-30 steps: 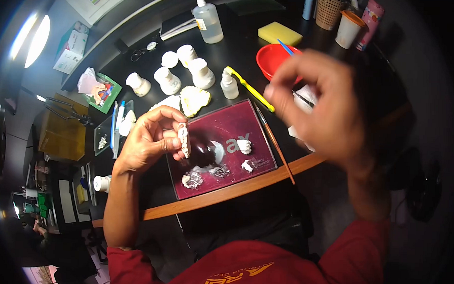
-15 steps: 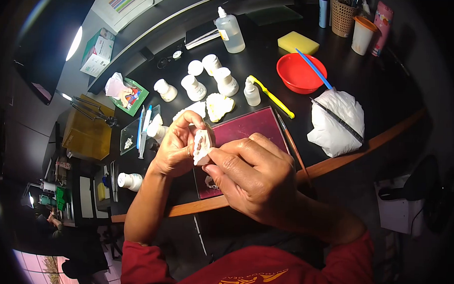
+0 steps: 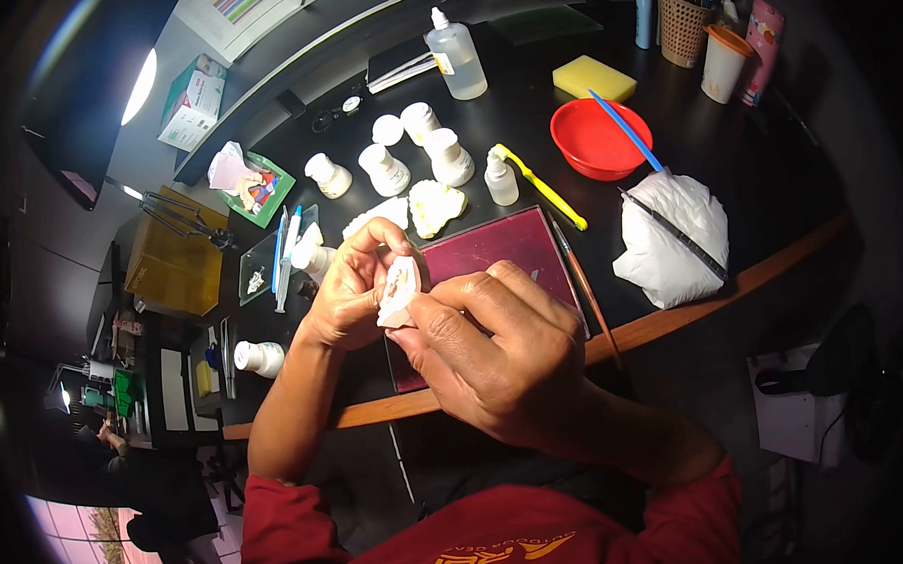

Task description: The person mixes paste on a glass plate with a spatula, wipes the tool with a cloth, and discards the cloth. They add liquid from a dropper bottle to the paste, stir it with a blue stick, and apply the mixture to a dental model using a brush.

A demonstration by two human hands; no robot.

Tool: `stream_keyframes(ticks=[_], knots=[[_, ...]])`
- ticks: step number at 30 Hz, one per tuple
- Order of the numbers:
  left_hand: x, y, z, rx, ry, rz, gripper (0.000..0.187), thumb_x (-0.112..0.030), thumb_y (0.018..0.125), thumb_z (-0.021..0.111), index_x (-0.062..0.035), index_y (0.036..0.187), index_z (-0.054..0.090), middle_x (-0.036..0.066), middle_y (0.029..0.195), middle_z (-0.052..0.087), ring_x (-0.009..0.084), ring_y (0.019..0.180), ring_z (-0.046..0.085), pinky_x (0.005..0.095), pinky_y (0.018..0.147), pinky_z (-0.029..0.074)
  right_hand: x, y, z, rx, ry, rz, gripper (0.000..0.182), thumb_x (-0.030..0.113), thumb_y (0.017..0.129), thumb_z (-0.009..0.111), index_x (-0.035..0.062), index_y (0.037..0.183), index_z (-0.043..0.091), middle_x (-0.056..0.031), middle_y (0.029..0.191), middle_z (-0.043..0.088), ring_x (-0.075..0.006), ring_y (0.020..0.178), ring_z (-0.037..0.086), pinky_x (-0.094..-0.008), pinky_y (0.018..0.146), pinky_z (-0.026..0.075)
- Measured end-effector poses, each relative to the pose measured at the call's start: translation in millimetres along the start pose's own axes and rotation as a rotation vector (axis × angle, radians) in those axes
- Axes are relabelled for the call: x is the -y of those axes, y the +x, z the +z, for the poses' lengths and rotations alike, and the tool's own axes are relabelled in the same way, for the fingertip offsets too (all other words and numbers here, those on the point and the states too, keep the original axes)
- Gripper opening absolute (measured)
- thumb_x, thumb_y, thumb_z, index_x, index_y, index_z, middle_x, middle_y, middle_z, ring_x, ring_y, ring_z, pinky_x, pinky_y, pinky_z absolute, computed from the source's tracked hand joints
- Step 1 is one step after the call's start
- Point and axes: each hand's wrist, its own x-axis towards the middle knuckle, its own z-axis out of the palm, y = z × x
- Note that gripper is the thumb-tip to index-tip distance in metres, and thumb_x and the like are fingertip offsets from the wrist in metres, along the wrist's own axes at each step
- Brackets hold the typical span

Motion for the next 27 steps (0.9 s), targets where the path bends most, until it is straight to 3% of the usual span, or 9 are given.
stream_keyframes(ticks=[7,10,11,15,18,19,23,27], knots=[[-3.4,0.5,6.5,-0.067,0.085,0.005,0.037,0.000,0.094,0.079,0.0009,0.122,0.055,0.014,0.107,0.073,0.0202,0.098,0.076,0.0312,0.081,0.065,-10.0,0.4,-1.2,-0.037,0.095,0.068,0.021,0.005,0.079,0.087,0.0028,0.096,0.075,-0.0056,0.083,0.070,-0.0193,0.064,0.061,-0.0305,0.056,0.049],[-5.2,-0.3,14.5,-0.143,0.217,0.000,0.030,0.004,0.094,0.076,0.0032,0.117,0.057,0.016,0.104,0.074,0.0220,0.096,0.077,0.0322,0.079,0.067,-1.3,-1.4,-14.2,0.036,0.296,0.411,0.017,0.007,0.083,0.086,0.0027,0.096,0.076,-0.0061,0.085,0.074,-0.0134,0.064,0.061,-0.0275,0.053,0.046],[-6.5,1.3,20.5,-0.169,0.298,0.004,0.028,0.004,0.093,0.078,0.0043,0.113,0.059,0.017,0.102,0.075,0.0204,0.092,0.078,0.0308,0.080,0.066,-6.3,-5.8,-16.7,0.075,0.327,0.449,0.016,0.008,0.087,0.085,0.0017,0.099,0.077,-0.0054,0.085,0.076,-0.0066,0.065,0.060,-0.0235,0.051,0.042],[-5.1,0.6,29.7,-0.206,0.407,0.001,0.030,0.006,0.089,0.081,0.0052,0.111,0.060,0.018,0.102,0.075,0.0191,0.092,0.077,0.0285,0.080,0.066,-11.6,-16.1,-19.4,0.060,0.368,0.609,0.016,0.008,0.091,0.083,0.0008,0.105,0.078,-0.0059,0.087,0.076,-0.0026,0.066,0.061,-0.0203,0.051,0.042],[-2.0,-0.9,30.3,-0.166,0.320,-0.012,0.027,0.006,0.093,0.078,0.0051,0.113,0.060,0.019,0.105,0.075,0.0204,0.094,0.077,0.0304,0.084,0.065,-23.4,-27.3,-11.5,-0.022,0.456,0.558,0.017,0.007,0.094,0.080,-0.0007,0.109,0.078,-0.0086,0.092,0.076,-0.0043,0.069,0.065,-0.0208,0.053,0.046],[-2.5,-1.3,29.5,-0.144,0.256,-0.033,0.028,0.005,0.093,0.077,0.0053,0.115,0.059,0.019,0.107,0.074,0.0208,0.097,0.077,0.0314,0.086,0.065,-17.9,-24.3,-21.2,0.049,0.515,0.705,0.017,0.006,0.098,0.076,-0.0027,0.113,0.076,-0.0109,0.100,0.076,-0.0075,0.080,0.069,-0.0212,0.062,0.051],[-9.5,-3.9,26.3,-0.089,0.124,-0.117,0.034,0.002,0.096,0.073,0.0061,0.125,0.058,0.021,0.116,0.073,0.0226,0.105,0.075,0.0356,0.091,0.065,-24.2,-26.8,-22.8,0.023,0.616,0.704,0.018,0.003,0.101,0.072,-0.0039,0.117,0.075,-0.0109,0.106,0.075,-0.0093,0.090,0.068,-0.0233,0.076,0.053],[-6.5,-1.2,23.4,-0.040,0.071,-0.174,0.045,-0.001,0.095,0.076,0.0059,0.134,0.055,0.022,0.121,0.072,0.0238,0.108,0.074,0.0372,0.094,0.065,-32.4,-28.8,-21.8,0.071,0.529,0.477,0.018,0.003,0.097,0.076,-0.0017,0.114,0.077,-0.0131,0.098,0.075,-0.0153,0.083,0.070,-0.0265,0.076,0.054]])
